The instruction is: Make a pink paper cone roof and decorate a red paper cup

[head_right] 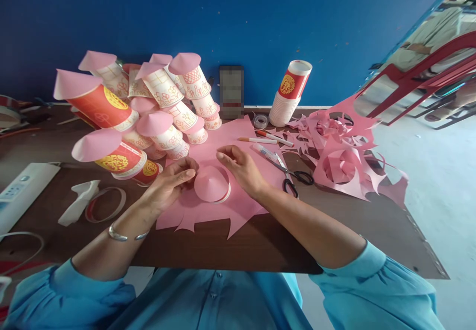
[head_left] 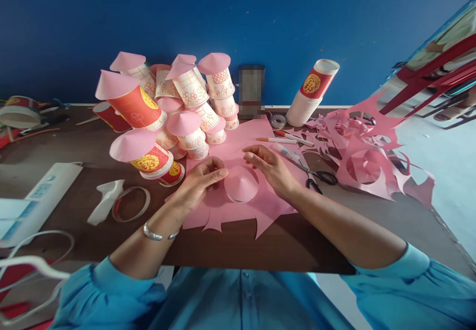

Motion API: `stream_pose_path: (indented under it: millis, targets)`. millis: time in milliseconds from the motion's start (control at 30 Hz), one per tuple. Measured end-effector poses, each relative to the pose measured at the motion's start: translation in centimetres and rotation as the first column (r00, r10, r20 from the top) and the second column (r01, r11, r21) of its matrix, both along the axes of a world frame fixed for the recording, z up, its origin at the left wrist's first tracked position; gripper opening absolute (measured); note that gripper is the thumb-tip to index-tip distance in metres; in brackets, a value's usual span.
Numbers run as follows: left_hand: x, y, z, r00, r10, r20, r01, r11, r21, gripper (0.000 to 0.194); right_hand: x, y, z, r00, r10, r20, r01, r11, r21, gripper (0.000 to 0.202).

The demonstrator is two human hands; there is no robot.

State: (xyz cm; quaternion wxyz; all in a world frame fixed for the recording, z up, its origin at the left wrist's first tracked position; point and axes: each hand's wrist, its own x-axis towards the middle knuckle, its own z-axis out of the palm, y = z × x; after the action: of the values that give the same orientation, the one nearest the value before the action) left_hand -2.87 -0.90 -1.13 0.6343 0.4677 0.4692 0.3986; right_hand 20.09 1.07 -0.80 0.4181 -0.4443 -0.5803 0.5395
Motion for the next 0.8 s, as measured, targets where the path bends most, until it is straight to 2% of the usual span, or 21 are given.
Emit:
stream_pose_path:
  millis: [67, 100, 167, 267, 333, 400, 467, 567, 667, 800]
  targets:
    - [-0.3, -0.1, 0.1, 0.995, 0.051, -0.085, -0.025, 0.961, 0.276, 0.06, 0.8, -0.6, 0.0, 0.995, -0.051, 0.084, 0.034, 0.981, 0.191, 0.054]
    - [-0.3, -0.1, 0.2, 0.986, 0.066, -0.155, 0.005, 0.909, 0.418, 0.069, 1.3, -1.0, 0.0, 0.991, -0.071, 0.114, 0.038, 0.961, 0.274, 0.055]
    - [-0.1, -0.3, 0.7, 0.941, 0.085, -0.328, 0.153, 0.758, 0.634, 0.087, 2.4, -1.8, -0.3, 0.985, -0.104, 0.141, 0.042, 0.923, 0.383, 0.053]
    - [0.8, -0.3, 1.5, 0.839, 0.089, -0.537, 0.416, 0.533, 0.737, 0.094, 3.8, -2.8, -1.0, 0.977, -0.181, 0.112, 0.119, 0.901, 0.417, 0.046]
    - [1.8, 0.0, 1.9, 0.795, 0.071, -0.602, 0.516, 0.442, 0.733, 0.091, 4.5, -3.1, -1.6, 0.968, -0.245, 0.06, 0.203, 0.897, 0.393, 0.045]
    - [2.9, 0.5, 2.2, 0.76, 0.057, -0.647, 0.57, 0.418, 0.707, 0.088, 4.9, -3.1, -2.0, 0.957, -0.292, 0.002, 0.273, 0.897, 0.348, 0.044]
    - [3.9, 1.0, 2.4, 0.721, 0.039, -0.692, 0.615, 0.425, 0.664, 0.08, 5.0, -2.9, -2.2, 0.949, -0.31, -0.05, 0.311, 0.903, 0.297, 0.044]
    - [4.8, 1.4, 2.3, 0.678, 0.012, -0.735, 0.661, 0.429, 0.616, 0.059, 5.1, -2.8, -2.0, 0.948, -0.301, -0.103, 0.317, 0.917, 0.243, 0.045]
    - [5.2, 1.5, 2.0, 0.677, -0.003, -0.736, 0.668, 0.421, 0.613, 0.039, 5.3, -2.9, -1.7, 0.951, -0.278, -0.136, 0.303, 0.927, 0.22, 0.044]
    - [5.2, 1.6, 1.7, 0.679, -0.021, -0.734, 0.671, 0.423, 0.609, 0.021, 5.5, -3.0, -1.4, 0.959, -0.243, -0.144, 0.269, 0.941, 0.203, 0.044]
